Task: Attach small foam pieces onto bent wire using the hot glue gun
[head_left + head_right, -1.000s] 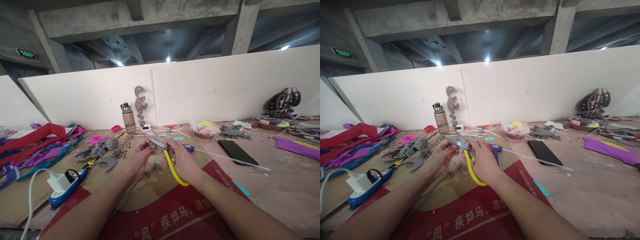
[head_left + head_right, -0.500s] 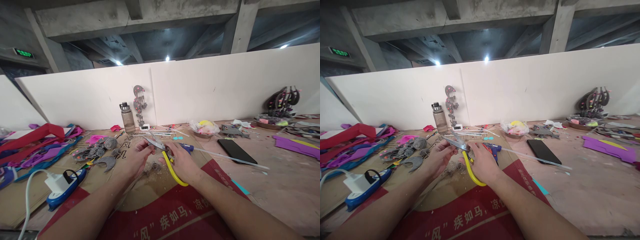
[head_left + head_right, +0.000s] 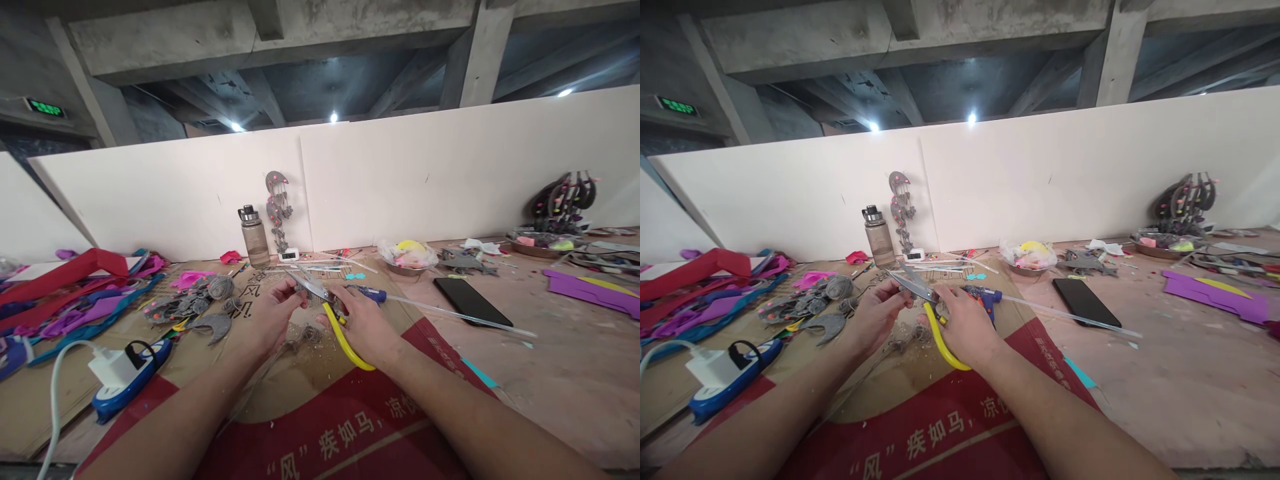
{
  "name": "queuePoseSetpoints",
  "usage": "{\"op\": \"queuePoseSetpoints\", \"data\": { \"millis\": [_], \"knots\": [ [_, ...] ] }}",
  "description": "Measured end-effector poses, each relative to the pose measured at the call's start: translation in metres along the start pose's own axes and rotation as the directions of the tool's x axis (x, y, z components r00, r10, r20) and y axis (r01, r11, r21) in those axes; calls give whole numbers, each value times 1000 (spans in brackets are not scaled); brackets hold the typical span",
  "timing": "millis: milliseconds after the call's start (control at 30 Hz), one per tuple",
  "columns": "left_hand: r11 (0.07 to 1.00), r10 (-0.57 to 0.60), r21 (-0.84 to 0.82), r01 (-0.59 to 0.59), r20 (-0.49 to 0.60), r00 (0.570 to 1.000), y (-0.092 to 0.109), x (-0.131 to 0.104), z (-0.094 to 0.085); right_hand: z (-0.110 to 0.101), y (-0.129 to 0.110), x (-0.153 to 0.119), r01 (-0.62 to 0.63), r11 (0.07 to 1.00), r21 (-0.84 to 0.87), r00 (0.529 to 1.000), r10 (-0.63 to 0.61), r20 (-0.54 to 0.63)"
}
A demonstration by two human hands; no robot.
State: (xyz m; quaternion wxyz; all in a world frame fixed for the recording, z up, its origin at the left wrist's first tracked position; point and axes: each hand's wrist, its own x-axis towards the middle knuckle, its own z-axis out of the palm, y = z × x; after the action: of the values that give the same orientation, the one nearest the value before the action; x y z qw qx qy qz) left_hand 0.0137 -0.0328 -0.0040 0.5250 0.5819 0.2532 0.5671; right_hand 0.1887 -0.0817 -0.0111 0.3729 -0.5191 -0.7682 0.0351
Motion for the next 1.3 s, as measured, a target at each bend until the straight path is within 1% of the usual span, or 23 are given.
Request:
{"op": "queuePoseSetpoints", "data": {
  "millis": [67, 167, 233, 333, 400, 600, 967, 1167, 1300],
  "knots": [
    [1000, -5, -2, 5, -5, 1000, 0, 1, -1, -1, -1, 0, -12, 1000, -10, 1000, 12, 5],
    [997, -43, -73, 41, -25, 999, 1, 2, -1, -1, 0, 2, 4, 999, 54, 1000, -4, 1],
    [992, -64, -114, 60, -34, 997, 3, 2, -1, 0, 1, 3, 23, 996, 85, 999, -21, -25],
    [989, -68, -136, 62, -36, 997, 5, 2, 0, 2, 3, 3, 37, 998, 57, 998, -34, -52],
    [990, -58, -130, 53, -32, 998, 5, 1, 0, 3, 4, 2, 41, 999, 29, 999, -40, -36],
    [996, -31, -82, 30, -14, 999, 3, 1, 1, 2, 3, 1, 40, 999, -9, 999, -40, 12],
    [998, 23, 64, -23, 1, 1000, 2, 1, -2, -1, 2, 1, 21, 1000, 24, 999, -22, 46],
    [984, 81, 160, -83, 20, 997, 0, 2, -7, -4, 0, 1, 28, 999, -45, 999, -26, 38],
    [975, 91, 201, -96, 33, 995, -1, 3, -9, -5, 1, 1, 31, 993, -116, 999, -28, 33]
  ]
}}
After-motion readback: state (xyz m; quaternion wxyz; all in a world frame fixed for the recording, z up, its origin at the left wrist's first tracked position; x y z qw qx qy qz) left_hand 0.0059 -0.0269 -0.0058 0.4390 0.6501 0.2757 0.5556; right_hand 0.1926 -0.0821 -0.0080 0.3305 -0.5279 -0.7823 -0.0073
